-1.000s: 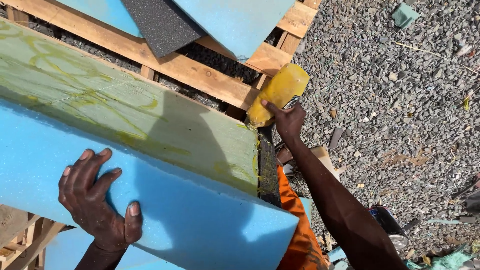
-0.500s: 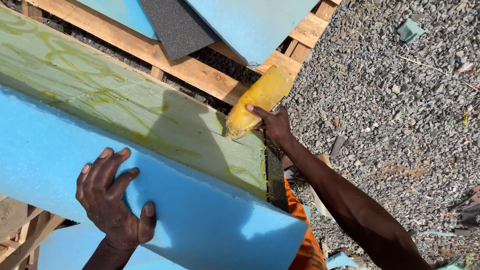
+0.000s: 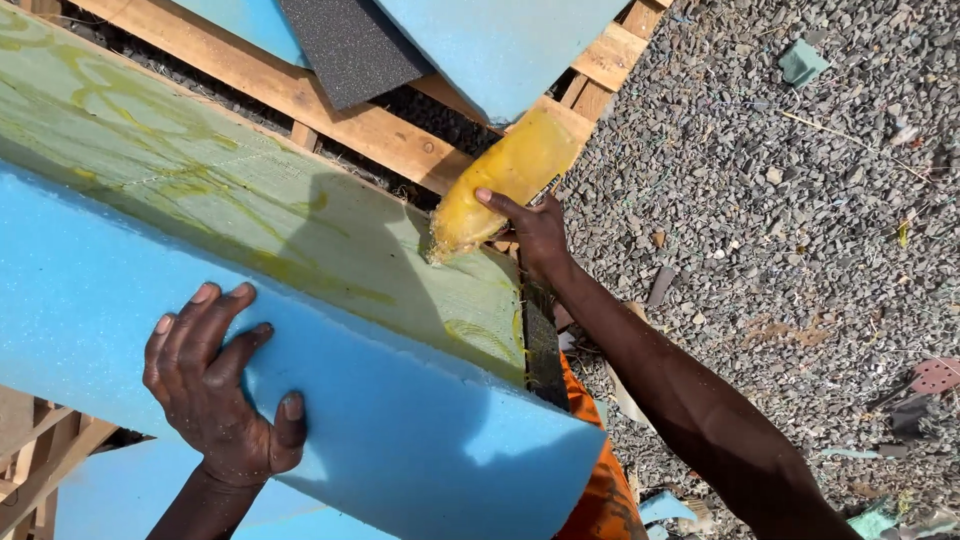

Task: Applying adhesive to foam pieces and cutting them to size using a hand-held blade on a pallet workspace.

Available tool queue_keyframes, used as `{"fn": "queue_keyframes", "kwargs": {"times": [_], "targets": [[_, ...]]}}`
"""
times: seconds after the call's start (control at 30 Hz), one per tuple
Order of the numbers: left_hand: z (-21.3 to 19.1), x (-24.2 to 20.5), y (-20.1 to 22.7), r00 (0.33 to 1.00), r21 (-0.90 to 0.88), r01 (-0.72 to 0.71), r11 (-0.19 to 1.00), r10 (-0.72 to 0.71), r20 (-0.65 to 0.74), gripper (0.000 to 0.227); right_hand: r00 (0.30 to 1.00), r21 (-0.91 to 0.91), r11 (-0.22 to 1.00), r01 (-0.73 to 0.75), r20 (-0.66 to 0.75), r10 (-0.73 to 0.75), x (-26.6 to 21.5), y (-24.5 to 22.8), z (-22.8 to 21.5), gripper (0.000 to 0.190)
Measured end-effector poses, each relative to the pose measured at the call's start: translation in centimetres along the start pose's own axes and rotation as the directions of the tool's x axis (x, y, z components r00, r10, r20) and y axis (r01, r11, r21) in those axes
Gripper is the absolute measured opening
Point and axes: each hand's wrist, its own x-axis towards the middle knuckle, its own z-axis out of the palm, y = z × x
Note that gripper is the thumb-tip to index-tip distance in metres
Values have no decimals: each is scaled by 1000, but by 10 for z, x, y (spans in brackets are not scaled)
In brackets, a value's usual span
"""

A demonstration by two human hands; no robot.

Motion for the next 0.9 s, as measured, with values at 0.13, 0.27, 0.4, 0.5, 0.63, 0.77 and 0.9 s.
{"fn": "queue_keyframes", "kwargs": {"times": [0.13,0.27,0.4,0.5,0.63,0.77,0.9], "targets": [[-1,0,0,1000,-18,3,1000,-3,-5,58,965,-15,993,119,238,-112,-21,-12,-83,29],[-5,1,3,1000,-24,18,1000,-17,13,59,982,-305,934,187,27,-188,-11,3,-131,39],[-2,1,7,1000,13,-15,1000,15,-13,59,961,-397,897,194,-105,-255,35,34,-126,45],[-4,4,7,999,9,-30,1000,30,-10,55,923,-419,874,246,-175,-344,40,43,-129,70],[0,5,7,999,6,-30,1000,30,-16,57,976,-399,917,3,-199,-90,-45,-7,-149,95],[-3,6,9,1000,14,-14,1000,15,-26,58,954,-335,905,-262,-229,191,-140,-55,-140,107],[-4,7,9,999,-6,0,1000,0,-50,56,976,89,979,-182,-106,191,-105,-21,-85,142]]}}
